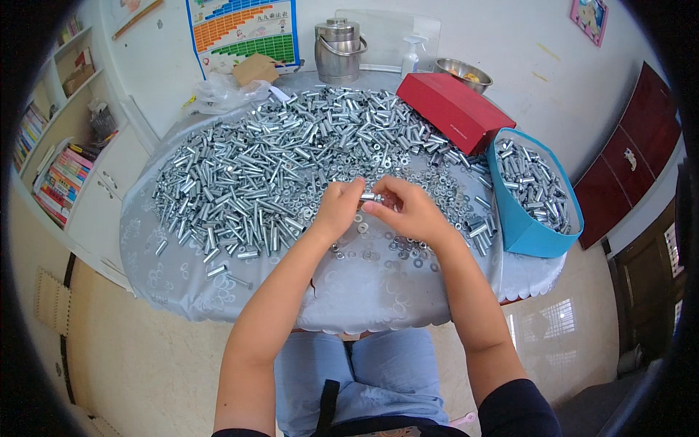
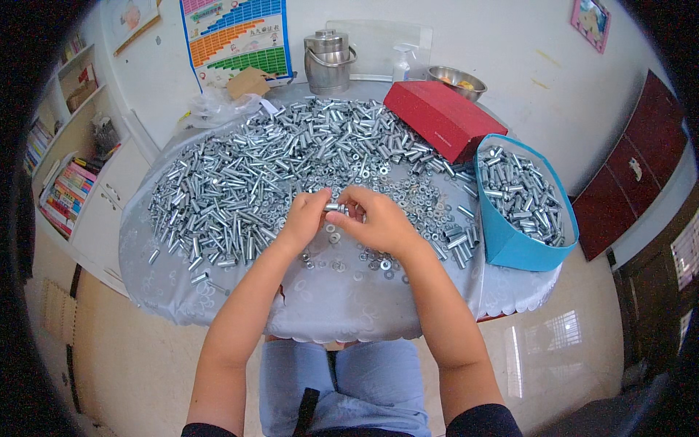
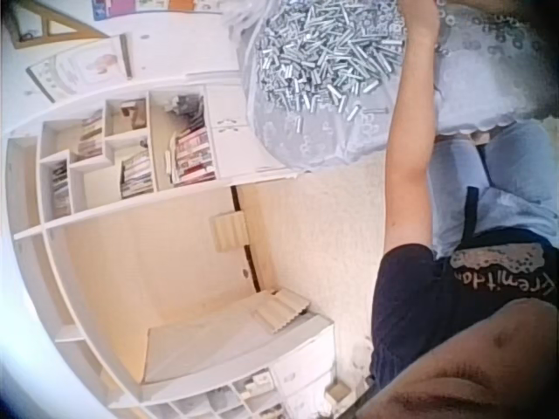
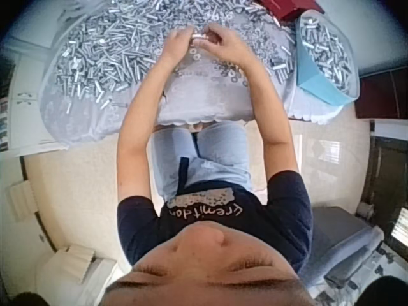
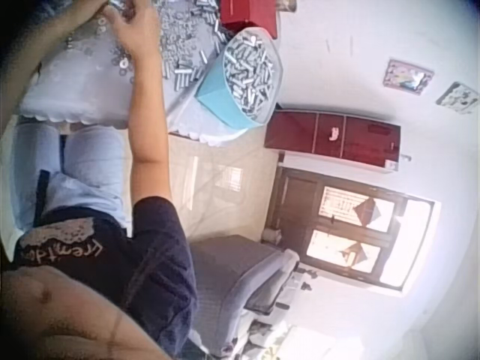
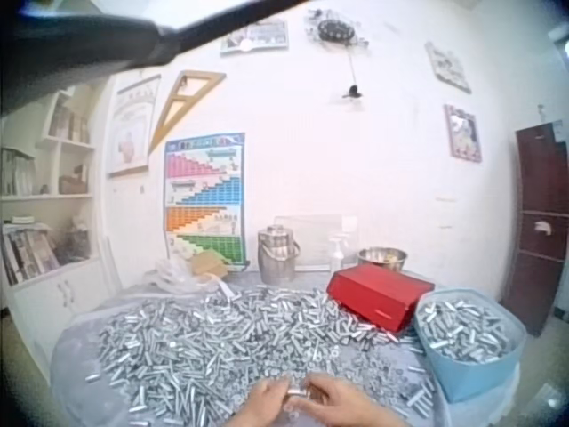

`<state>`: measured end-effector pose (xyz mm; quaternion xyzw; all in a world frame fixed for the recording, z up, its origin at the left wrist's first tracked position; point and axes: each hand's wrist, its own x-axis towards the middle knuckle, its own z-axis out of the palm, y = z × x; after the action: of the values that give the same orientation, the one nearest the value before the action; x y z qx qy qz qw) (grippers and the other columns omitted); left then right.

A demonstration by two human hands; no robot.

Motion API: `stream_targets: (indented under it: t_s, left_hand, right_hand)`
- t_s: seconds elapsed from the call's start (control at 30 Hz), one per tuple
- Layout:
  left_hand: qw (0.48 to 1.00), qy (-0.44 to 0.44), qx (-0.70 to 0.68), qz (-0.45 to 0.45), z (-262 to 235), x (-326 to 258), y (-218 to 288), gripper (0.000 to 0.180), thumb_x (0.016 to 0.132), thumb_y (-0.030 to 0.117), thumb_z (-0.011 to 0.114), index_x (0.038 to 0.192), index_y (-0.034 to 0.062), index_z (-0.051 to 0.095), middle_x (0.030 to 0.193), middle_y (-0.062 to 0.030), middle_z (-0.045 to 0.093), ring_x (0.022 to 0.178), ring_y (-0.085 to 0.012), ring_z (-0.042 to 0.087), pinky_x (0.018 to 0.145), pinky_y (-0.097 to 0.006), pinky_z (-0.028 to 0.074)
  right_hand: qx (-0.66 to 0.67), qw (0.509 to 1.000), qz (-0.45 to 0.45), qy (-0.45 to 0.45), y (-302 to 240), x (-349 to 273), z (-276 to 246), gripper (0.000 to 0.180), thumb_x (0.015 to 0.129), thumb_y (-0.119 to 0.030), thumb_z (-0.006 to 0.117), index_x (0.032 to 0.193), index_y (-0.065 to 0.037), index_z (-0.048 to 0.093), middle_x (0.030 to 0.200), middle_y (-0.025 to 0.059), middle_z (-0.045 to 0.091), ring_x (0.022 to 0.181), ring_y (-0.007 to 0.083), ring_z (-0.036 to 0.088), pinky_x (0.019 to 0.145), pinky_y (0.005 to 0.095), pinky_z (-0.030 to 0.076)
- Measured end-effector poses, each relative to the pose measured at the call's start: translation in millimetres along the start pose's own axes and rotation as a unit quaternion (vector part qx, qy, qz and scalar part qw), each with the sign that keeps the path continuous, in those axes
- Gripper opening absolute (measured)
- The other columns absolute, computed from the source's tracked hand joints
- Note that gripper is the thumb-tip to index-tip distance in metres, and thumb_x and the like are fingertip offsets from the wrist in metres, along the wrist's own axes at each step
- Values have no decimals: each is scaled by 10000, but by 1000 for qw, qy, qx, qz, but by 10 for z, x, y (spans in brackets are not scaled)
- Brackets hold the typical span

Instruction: The person sits at a table covered with a large pile of metal bolts and washers. They repeatedly pick up a bolt and a washer, thread the washer onto the bolt, and place the assembled unit into a blue container on the right. The process is continuous and repetitive throughout the clip.

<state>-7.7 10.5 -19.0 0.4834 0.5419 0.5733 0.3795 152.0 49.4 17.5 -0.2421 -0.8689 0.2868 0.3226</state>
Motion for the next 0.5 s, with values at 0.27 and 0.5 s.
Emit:
stream_targets:
  t_s: [0.27, 0.5]
  left_hand:
    - [999, -14, 46, -3, 5, -21, 41, 475, 868, 312, 464, 504, 6, 461, 509, 12, 449, 502, -74, 386, 498, -272, 348]
    - [999, 18, 29, 9, 12, 3, 5, 489, 865, 324, 461, 486, 15, 464, 473, 5, 433, 473, -81, 369, 470, -288, 314]
  right_hand:
    - [107, 981, 139, -82, 45, 15, -14, 303, 818, -286, 600, 788, 15, 590, 652, 86, 558, 576, 179, 519, 555, 308, 425]
    - [22, 999, -15, 27, 46, 10, 22, 365, 852, -339, 557, 742, 6, 597, 584, 72, 519, 548, 115, 464, 516, 283, 388]
